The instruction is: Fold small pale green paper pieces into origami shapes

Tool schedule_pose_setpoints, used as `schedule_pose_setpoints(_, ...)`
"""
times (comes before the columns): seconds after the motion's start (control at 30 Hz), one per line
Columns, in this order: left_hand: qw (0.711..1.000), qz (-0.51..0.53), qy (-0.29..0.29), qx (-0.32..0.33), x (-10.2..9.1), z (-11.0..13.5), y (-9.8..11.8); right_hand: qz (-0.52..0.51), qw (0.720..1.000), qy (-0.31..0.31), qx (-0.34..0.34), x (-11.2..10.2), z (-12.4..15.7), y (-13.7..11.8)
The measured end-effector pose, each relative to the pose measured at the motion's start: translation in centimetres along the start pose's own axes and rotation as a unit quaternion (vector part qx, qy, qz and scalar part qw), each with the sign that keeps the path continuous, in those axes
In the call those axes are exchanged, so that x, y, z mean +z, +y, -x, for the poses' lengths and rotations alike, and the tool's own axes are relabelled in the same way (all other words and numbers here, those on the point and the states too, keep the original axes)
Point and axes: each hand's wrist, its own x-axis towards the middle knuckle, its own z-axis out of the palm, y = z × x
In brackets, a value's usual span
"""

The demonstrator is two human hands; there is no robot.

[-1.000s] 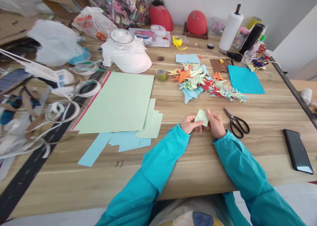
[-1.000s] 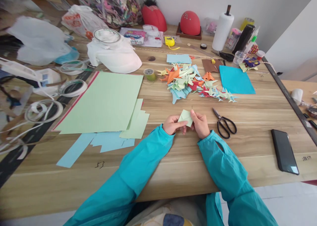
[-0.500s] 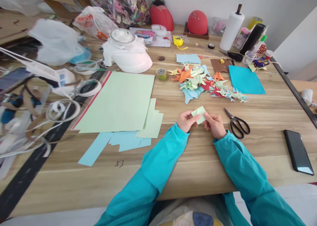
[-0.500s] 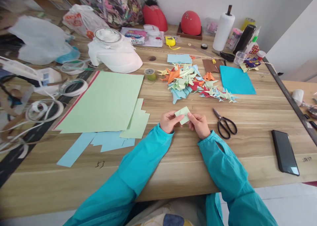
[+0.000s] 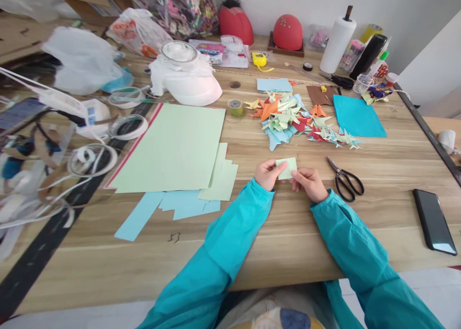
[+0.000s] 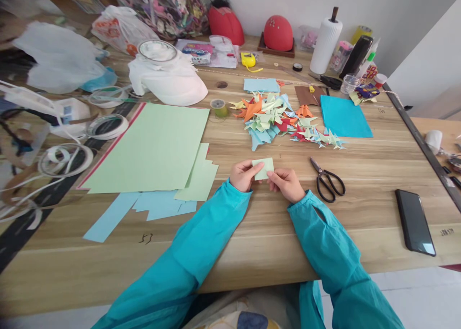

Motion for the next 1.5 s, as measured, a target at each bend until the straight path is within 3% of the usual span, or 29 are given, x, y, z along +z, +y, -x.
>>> schedule_pose_setpoints(0.17, 0.996, -0.049, -0.060, -0.042, 0.2, 0.5, 0.6, -0.080, 0.996, 0.044, -0.004, 0.1, -0.3, 0.3)
schedule_pose_setpoints(0.4, 0.999, 0.033, -0.027, -0.010, 0.3, 0.0, 0.2, -0.138, 0.983, 0.118, -0.024, -0.1, -0.8, 1.3)
schedule_pose_setpoints(0.57, 0.998, -0.017, 0.015, 0.054, 0.1, -0.3, -0.3, -0.100, 0.988, 0.110, -0.035, 0.3, -0.7, 0.7)
schedule_pose_setpoints(0.73, 0.994, -0.050, -0.005, 0.098, 0.0, -0.3, -0.5, -0.074, 0.992, 0.090, -0.043, 0.4, -0.7, 0.6)
schedule_pose_setpoints(1.1, 0.995, -0.042, -0.030, 0.086, 0.0, -0.3, -0.2, -0.087, 0.993, 0.076, -0.036, 0.4, -0.4, 0.4)
schedule_pose_setpoints(1.3, 0.999, 0.006, -0.050, 0.020, -0.2, -0.5, -0.6, -0.086, 0.992, 0.086, -0.029, 0.5, -0.4, 0.3)
schedule_pose_setpoints(1.5, 0.999, 0.042, -0.013, -0.001, 0.0, -0.5, -0.7, -0.092, 0.990, 0.105, -0.030, 0.4, -0.4, 0.6)
